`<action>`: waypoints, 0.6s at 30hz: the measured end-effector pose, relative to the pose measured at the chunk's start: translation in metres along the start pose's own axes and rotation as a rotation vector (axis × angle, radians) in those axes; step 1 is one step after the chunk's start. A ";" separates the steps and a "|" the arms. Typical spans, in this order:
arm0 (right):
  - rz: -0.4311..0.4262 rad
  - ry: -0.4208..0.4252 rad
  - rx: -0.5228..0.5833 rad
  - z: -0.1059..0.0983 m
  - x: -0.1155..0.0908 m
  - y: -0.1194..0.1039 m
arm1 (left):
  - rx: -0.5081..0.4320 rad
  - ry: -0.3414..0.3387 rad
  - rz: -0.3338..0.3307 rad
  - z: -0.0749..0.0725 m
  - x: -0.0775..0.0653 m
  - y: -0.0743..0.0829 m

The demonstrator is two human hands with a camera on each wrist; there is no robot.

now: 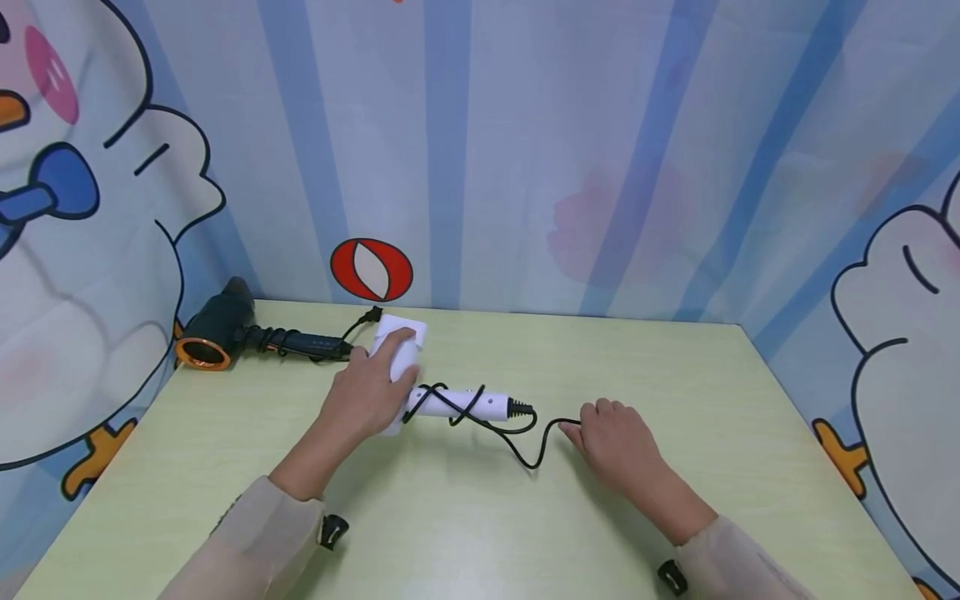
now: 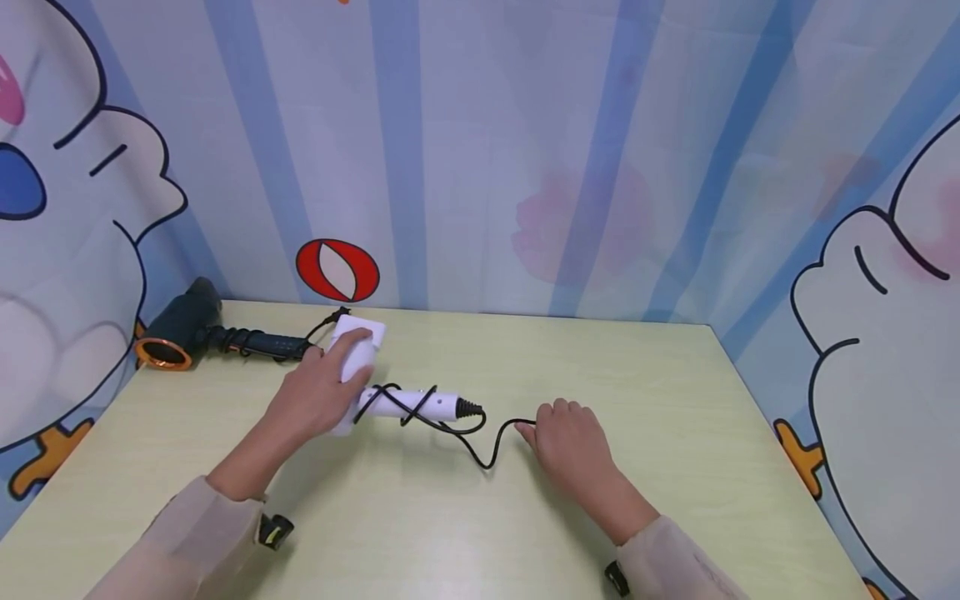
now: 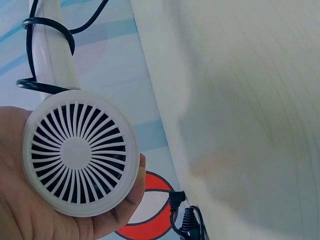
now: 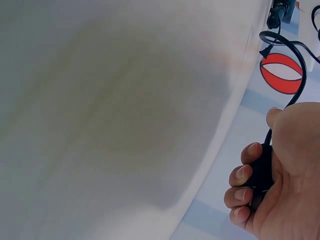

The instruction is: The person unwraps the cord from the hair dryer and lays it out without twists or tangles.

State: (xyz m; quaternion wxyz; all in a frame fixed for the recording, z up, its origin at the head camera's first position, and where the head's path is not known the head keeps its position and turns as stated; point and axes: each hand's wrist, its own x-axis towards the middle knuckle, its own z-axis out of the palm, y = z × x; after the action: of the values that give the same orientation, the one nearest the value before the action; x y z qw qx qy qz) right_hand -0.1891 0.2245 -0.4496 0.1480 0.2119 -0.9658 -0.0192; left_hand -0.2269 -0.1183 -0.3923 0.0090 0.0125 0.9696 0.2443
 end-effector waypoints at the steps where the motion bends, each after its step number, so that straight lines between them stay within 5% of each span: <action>1: 0.002 -0.008 -0.003 0.001 0.002 0.001 | -0.001 0.000 -0.002 0.000 0.000 0.000; 18: 0.053 -0.089 -0.014 0.005 0.020 0.012 | -0.011 0.003 0.009 -0.001 -0.003 -0.002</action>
State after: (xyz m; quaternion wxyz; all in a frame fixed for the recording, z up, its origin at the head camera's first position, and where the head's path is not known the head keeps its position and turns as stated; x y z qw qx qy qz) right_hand -0.2131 0.2264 -0.4479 0.1069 0.1840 -0.9766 -0.0312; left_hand -0.2238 -0.1208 -0.3919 0.0064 0.0165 0.9682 0.2496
